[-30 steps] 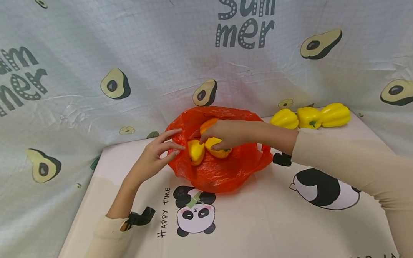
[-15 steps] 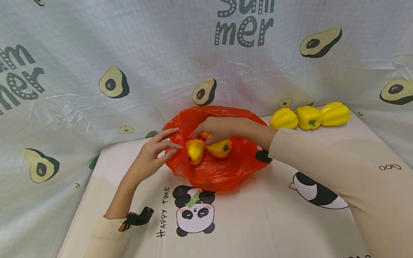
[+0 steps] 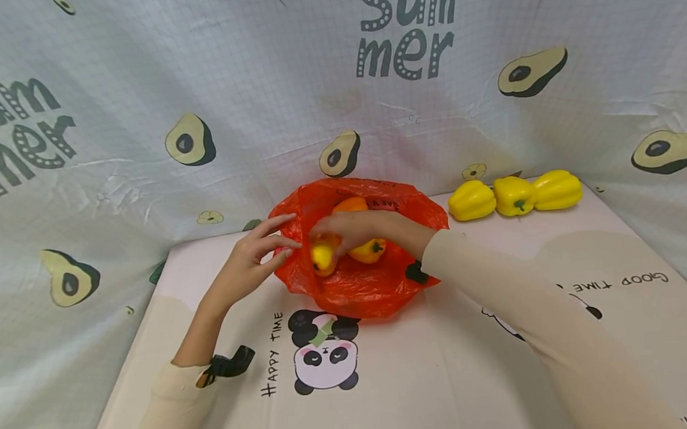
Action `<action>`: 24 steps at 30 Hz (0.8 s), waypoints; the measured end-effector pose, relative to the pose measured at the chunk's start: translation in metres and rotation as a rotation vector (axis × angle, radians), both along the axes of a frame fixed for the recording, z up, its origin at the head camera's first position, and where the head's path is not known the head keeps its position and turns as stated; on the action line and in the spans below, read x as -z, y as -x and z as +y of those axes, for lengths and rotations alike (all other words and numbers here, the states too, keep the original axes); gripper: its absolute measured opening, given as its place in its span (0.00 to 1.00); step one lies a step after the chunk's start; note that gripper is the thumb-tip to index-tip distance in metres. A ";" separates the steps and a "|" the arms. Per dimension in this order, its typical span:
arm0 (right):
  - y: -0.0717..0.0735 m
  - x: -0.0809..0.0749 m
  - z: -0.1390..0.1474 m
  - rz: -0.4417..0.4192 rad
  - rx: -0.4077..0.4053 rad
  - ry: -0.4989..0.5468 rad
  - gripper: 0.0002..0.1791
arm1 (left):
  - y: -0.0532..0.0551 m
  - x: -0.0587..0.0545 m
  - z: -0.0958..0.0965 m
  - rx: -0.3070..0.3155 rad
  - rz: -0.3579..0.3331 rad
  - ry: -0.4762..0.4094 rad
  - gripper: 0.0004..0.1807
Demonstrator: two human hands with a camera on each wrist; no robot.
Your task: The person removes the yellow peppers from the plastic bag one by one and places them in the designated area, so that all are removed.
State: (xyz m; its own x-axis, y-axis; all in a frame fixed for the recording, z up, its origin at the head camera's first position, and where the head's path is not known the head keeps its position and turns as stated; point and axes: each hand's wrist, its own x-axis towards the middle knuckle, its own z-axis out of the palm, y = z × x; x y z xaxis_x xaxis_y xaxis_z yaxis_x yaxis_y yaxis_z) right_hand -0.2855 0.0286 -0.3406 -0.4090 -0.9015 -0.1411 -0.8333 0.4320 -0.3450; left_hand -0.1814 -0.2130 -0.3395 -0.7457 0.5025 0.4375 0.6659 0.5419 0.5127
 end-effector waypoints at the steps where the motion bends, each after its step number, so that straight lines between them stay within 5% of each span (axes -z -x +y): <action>1: 0.001 0.001 0.000 -0.001 0.006 -0.005 0.32 | 0.000 0.000 0.000 0.000 -0.002 -0.001 0.11; 15: 0.004 0.010 -0.003 -0.038 0.013 -0.015 0.36 | -0.001 -0.001 -0.002 0.002 -0.012 -0.013 0.11; 24: 0.003 -0.002 0.002 -0.006 0.038 -0.002 0.38 | -0.001 0.000 -0.002 0.002 -0.030 -0.017 0.13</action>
State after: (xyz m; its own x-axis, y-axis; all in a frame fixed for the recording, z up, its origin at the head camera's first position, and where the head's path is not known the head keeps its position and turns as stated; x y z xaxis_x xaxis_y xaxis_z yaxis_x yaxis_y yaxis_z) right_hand -0.2883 0.0302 -0.3388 -0.4417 -0.8852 -0.1458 -0.8142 0.4638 -0.3493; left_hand -0.1800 -0.2153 -0.3395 -0.7577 0.4967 0.4232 0.6511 0.5319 0.5414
